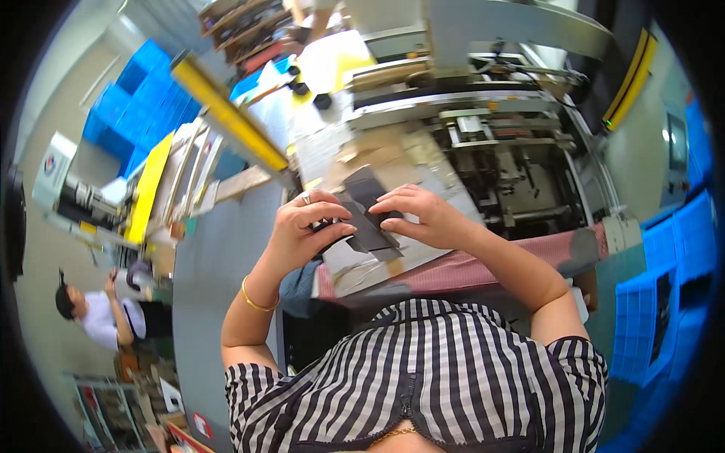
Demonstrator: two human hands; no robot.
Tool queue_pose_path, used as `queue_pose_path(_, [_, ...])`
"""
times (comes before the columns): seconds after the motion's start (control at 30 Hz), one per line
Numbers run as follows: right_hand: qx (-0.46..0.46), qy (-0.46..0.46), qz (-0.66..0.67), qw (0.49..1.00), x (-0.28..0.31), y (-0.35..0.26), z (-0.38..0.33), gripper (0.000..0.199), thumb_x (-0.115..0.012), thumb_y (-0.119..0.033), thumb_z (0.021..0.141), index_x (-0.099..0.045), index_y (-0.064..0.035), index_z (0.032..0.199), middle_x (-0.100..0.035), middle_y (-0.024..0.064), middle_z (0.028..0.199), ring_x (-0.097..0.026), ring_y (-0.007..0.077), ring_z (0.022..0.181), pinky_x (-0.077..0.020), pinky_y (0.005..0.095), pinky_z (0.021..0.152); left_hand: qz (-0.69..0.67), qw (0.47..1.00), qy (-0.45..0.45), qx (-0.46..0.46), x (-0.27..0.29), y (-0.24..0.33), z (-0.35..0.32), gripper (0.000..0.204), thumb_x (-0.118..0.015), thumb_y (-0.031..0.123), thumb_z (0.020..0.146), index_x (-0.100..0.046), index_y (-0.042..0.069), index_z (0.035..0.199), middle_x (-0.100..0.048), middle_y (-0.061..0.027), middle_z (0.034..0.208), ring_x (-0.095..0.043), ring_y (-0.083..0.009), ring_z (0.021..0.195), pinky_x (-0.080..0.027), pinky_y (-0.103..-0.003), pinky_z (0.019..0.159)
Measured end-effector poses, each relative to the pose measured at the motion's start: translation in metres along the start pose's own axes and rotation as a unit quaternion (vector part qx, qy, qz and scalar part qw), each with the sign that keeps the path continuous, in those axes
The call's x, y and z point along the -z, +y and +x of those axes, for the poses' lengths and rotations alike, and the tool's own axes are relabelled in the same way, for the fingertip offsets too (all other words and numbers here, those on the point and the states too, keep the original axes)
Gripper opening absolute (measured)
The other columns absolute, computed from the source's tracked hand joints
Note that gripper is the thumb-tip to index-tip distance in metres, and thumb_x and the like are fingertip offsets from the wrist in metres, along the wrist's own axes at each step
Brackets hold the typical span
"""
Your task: Manually feeding cardboard pieces into an industrial packaging machine and verifying the processed components.
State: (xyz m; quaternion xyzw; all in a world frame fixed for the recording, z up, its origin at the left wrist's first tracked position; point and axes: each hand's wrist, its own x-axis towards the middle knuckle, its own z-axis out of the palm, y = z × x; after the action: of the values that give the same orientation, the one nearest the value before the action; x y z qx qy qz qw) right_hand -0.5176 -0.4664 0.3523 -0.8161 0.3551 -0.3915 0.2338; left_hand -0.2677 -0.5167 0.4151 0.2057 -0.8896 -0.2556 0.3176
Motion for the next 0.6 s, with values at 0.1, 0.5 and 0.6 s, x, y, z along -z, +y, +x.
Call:
queue_pose_path(0.1, [-0.093,0.052,0.088,0.990,0.044,0.020,-0.035,0.032,-0.065,-0.021,0.092,-0.065,-0.0065,0.120,-0.065,0.0123,0.116,-0.060,0.0275,0.109,-0.0453,0.0387,0.096,-0.092,0.992,-0.082,0.006,-0.034,-0.004,0.060,0.017,-0.080,0.005,0.075,-0.073,0.003,0.091,-0.067,-0.0072,0.089,-0.063,-0.0155,0.073,-0.051,-0.027,0.066])
queue_pose_path(0.5, [-0.053,0.217,-0.091,0.970,0.181,0.152,0.010,0.053,-0.075,-0.024,0.081,-0.059,-0.0057,0.128,-0.069,0.0105,0.105,-0.061,0.0280,0.104,-0.0459,0.0396,0.095,-0.047,0.999,-0.006,0.009,-0.117,-0.101,0.234,0.040,-0.079,0.005,0.074,-0.066,0.006,0.112,-0.065,-0.0068,0.115,-0.059,-0.0210,0.105,-0.046,-0.034,0.093])
queue_pose_path(0.6, [-0.134,0.199,0.169,0.956,0.223,0.238,0.051,0.044,-0.070,-0.021,0.090,-0.056,0.0001,0.126,-0.069,0.0095,0.102,-0.064,0.0110,0.086,-0.0528,0.0261,0.076,-0.248,0.959,-0.002,0.137,-0.126,-0.164,0.301,0.043,-0.073,0.002,0.082,-0.059,0.005,0.122,-0.065,-0.0067,0.115,-0.064,-0.0148,0.095,-0.052,-0.029,0.079])
